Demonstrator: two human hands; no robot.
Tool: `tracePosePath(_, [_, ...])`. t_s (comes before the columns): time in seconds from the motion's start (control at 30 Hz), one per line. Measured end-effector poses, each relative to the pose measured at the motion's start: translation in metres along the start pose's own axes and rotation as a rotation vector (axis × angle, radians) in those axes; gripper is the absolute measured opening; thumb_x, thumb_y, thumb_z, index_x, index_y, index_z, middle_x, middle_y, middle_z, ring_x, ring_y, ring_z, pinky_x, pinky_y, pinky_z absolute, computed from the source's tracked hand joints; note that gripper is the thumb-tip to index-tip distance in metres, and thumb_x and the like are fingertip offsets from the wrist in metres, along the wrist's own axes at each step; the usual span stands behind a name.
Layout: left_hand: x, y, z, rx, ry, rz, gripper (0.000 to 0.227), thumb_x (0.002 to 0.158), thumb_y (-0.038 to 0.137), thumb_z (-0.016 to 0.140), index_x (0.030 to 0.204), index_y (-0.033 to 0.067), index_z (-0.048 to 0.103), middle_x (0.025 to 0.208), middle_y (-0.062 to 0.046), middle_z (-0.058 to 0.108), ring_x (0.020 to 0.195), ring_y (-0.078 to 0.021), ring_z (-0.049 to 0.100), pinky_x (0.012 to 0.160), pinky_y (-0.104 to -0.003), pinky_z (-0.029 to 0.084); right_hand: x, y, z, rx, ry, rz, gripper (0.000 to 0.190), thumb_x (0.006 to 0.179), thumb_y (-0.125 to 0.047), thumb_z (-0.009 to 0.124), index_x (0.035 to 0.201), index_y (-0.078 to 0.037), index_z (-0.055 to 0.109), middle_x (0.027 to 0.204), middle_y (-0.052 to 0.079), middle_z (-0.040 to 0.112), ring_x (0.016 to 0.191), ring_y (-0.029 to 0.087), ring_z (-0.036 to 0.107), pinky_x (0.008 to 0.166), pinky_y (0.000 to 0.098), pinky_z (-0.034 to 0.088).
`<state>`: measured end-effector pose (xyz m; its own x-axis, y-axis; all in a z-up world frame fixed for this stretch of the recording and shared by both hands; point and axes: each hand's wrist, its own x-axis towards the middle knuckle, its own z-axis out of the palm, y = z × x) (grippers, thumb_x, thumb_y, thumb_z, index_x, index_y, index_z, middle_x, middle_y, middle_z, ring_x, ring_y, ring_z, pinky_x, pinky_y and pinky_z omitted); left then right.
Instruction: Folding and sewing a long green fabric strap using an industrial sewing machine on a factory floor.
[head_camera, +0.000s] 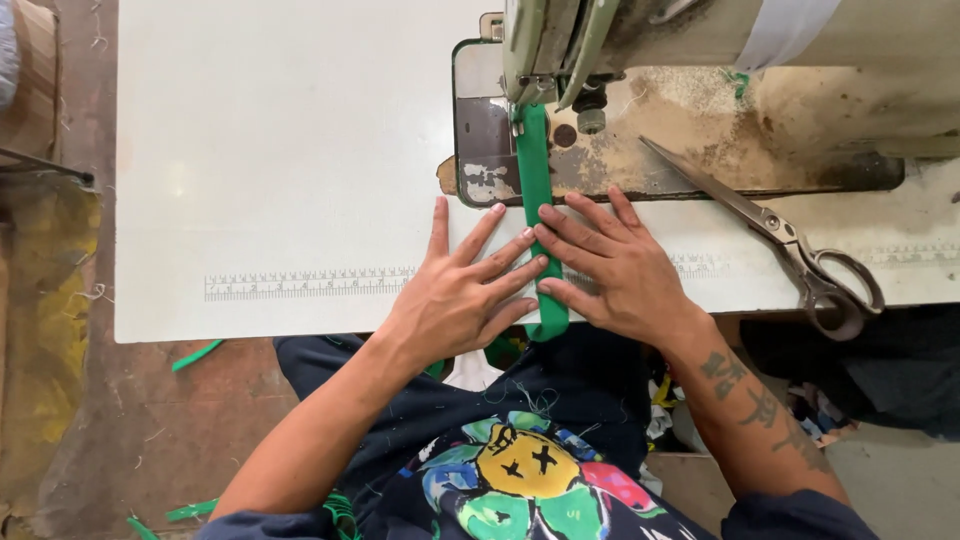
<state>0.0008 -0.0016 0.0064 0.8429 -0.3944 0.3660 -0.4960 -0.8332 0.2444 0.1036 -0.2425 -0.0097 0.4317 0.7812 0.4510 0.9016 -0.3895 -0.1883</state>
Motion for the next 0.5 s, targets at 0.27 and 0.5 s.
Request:
tracePosePath(0.27, [-0.002,-0.006,0.004,-0.027,-0.021,-0.009,0.045,0.11,0.05,0.058,0.146,0.028,0.075,0.149,-0.011,0.071,0.157,-0.0438,0.045,0.122,-0.087,0.006,0.001,-0.003,0.001,-0.027,0.004,-0.005,0.058,0.103,-0.052,0.074,0.156,-0.027,0.067,0.164,0.0,0.062,0.151,0.031,0.056,0.133,0.0576,0.028])
tracePosePath(0.5, [0.108,-0.186,-0.015,-0.173,0.236,-0.032,0.02,0.108,0.015,0.069,0.121,0.004,0.079,0.115,-0.016,0.083,0.102,-0.042,0.075,0.088,-0.049,0.054,0.005,-0.004,-0.011,0.03,-0.09,-0.002,0.062,0.112,-0.039,0.071,0.167,-0.018,0.05,0.175,0.003,0.046,0.164,0.029,0.044,0.141,0.0542,0.022])
